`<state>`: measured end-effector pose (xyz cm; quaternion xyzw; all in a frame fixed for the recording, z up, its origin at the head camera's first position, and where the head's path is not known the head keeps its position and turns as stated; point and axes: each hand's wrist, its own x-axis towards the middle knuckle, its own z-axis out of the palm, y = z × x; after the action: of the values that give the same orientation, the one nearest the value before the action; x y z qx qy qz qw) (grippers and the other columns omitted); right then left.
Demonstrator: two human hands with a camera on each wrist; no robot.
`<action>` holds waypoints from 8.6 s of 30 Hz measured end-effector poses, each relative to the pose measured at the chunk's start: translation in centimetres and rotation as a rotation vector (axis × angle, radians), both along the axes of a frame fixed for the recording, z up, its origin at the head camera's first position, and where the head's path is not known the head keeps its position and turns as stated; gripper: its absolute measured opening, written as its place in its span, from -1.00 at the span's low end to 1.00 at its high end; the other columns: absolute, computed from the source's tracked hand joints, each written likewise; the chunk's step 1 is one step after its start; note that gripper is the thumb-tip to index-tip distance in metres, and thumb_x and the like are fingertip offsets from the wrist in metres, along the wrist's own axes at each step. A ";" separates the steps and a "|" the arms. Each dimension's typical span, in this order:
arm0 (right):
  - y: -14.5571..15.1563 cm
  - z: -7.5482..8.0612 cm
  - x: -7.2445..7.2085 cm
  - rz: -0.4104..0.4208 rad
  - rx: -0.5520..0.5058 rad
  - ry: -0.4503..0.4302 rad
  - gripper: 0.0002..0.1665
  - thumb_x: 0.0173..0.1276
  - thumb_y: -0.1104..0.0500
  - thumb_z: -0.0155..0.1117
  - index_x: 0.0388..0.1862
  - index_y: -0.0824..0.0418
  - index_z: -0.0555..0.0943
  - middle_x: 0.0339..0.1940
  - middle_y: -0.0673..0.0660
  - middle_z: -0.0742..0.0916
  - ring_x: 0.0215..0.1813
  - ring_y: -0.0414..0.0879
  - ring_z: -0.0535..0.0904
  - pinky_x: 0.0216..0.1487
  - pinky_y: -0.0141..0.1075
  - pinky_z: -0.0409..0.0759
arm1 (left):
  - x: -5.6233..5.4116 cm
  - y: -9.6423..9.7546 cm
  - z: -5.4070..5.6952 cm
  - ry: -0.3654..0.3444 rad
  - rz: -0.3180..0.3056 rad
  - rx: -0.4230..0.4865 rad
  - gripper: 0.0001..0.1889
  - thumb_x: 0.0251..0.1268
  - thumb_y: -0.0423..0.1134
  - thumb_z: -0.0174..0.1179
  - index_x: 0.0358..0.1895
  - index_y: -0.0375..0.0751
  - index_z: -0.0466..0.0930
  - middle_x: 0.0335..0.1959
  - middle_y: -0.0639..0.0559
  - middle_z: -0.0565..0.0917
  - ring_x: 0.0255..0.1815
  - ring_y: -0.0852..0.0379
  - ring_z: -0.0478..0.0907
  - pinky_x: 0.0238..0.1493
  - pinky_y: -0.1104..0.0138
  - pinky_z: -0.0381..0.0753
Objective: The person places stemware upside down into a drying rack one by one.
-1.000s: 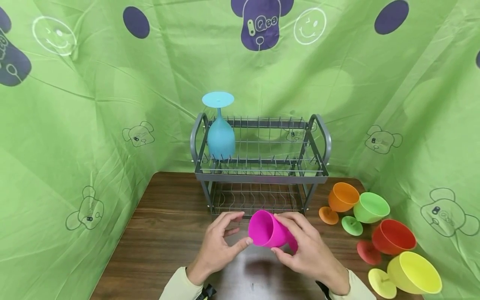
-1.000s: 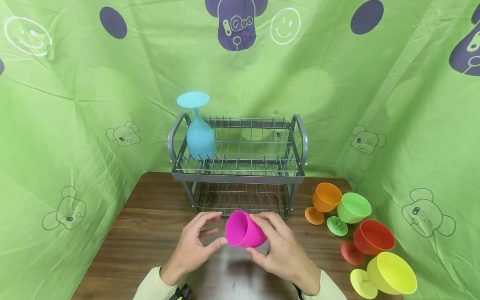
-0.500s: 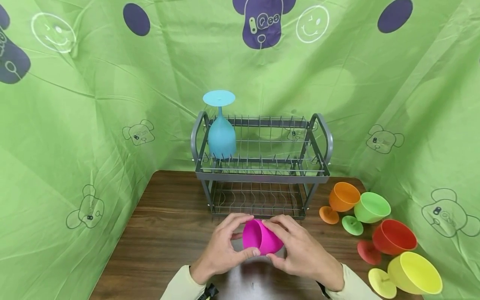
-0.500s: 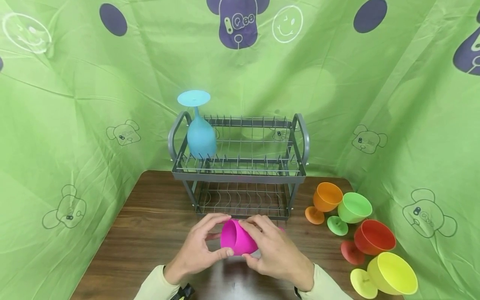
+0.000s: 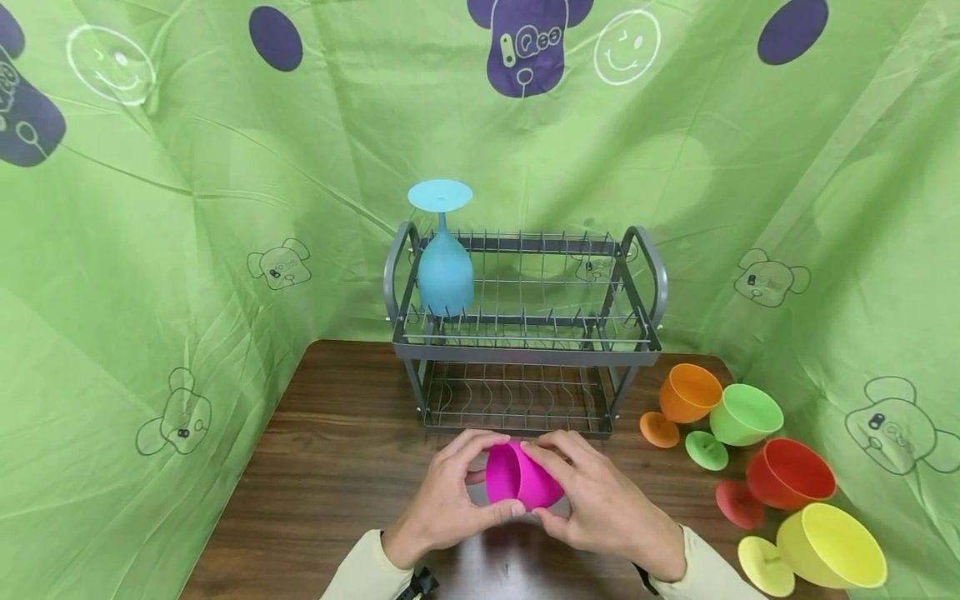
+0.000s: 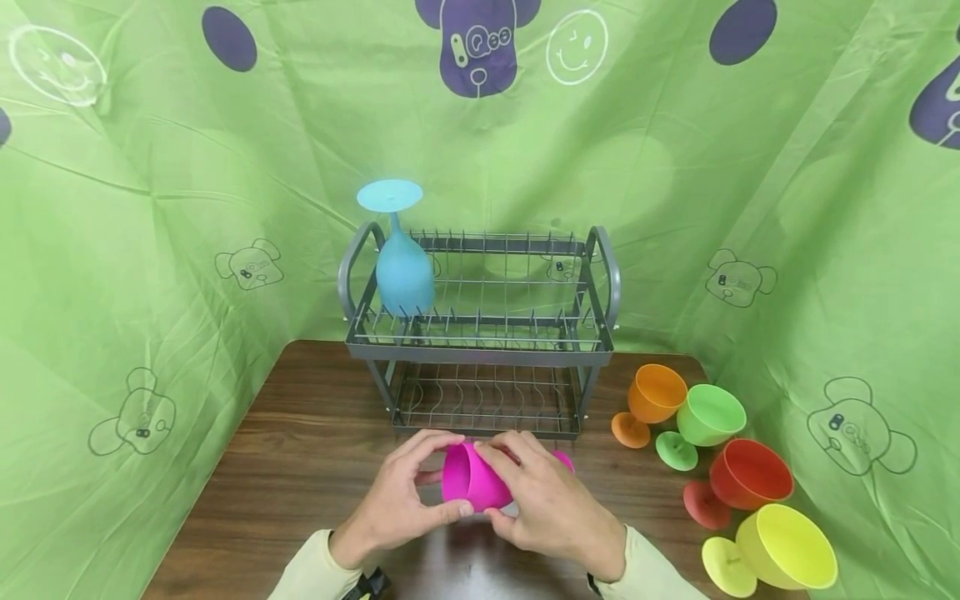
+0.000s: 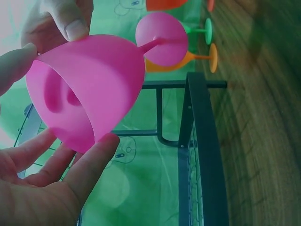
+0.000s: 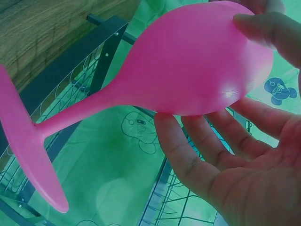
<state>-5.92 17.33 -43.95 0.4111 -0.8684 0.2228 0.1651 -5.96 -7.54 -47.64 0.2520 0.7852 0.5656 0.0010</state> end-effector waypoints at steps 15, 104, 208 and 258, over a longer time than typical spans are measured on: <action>0.2 0.0 0.3 -0.089 -0.056 -0.072 -0.12 0.03 0.02 0.77 0.36 0.09 0.62 0.28 0.01 0.63 0.25 -0.13 0.61 0.12 -0.32 0.75 | -0.3 -0.3 -0.2 -0.014 0.066 0.052 -0.29 0.12 -0.01 0.63 0.36 0.07 0.56 0.23 0.10 0.61 0.17 -0.03 0.68 -0.05 0.33 0.81; 0.9 4.4 0.7 0.008 -1.157 -0.514 -0.35 0.13 0.77 0.24 0.27 0.66 0.49 0.23 0.11 0.78 0.13 -0.11 0.76 0.13 -0.25 0.79 | -2.8 -3.2 -5.0 0.160 0.323 0.354 -0.53 0.32 -0.55 0.35 0.28 -0.33 0.53 0.20 -0.24 0.58 0.23 0.16 0.61 0.10 0.16 0.80; -2.7 17.2 -18.1 -0.487 -0.224 -0.595 -0.16 0.36 -0.06 0.56 0.50 0.19 0.43 0.38 0.21 0.66 0.42 0.12 0.59 0.29 0.05 0.71 | -11.4 -7.4 -9.6 0.042 0.797 0.156 -0.81 0.37 -0.26 0.46 -0.02 -0.14 0.74 -0.12 -0.06 0.79 -0.06 -0.03 0.76 -0.23 0.41 0.77; 19.1 8.4 2.5 -0.640 -1.073 -0.440 -0.27 0.30 0.58 0.39 0.43 0.23 0.56 0.24 -0.15 0.72 0.01 -0.46 0.76 -0.09 -0.63 0.68 | -11.6 -7.1 -9.8 0.039 0.824 0.160 -0.83 0.39 -0.28 0.44 -0.04 -0.17 0.74 -0.13 -0.06 0.78 -0.09 0.07 0.74 -0.21 0.27 0.80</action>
<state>-3.45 36.43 -35.53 -0.0616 -0.7297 0.6431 0.2240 -17.57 -14.68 -57.41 -0.0731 0.7738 0.5732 -0.2596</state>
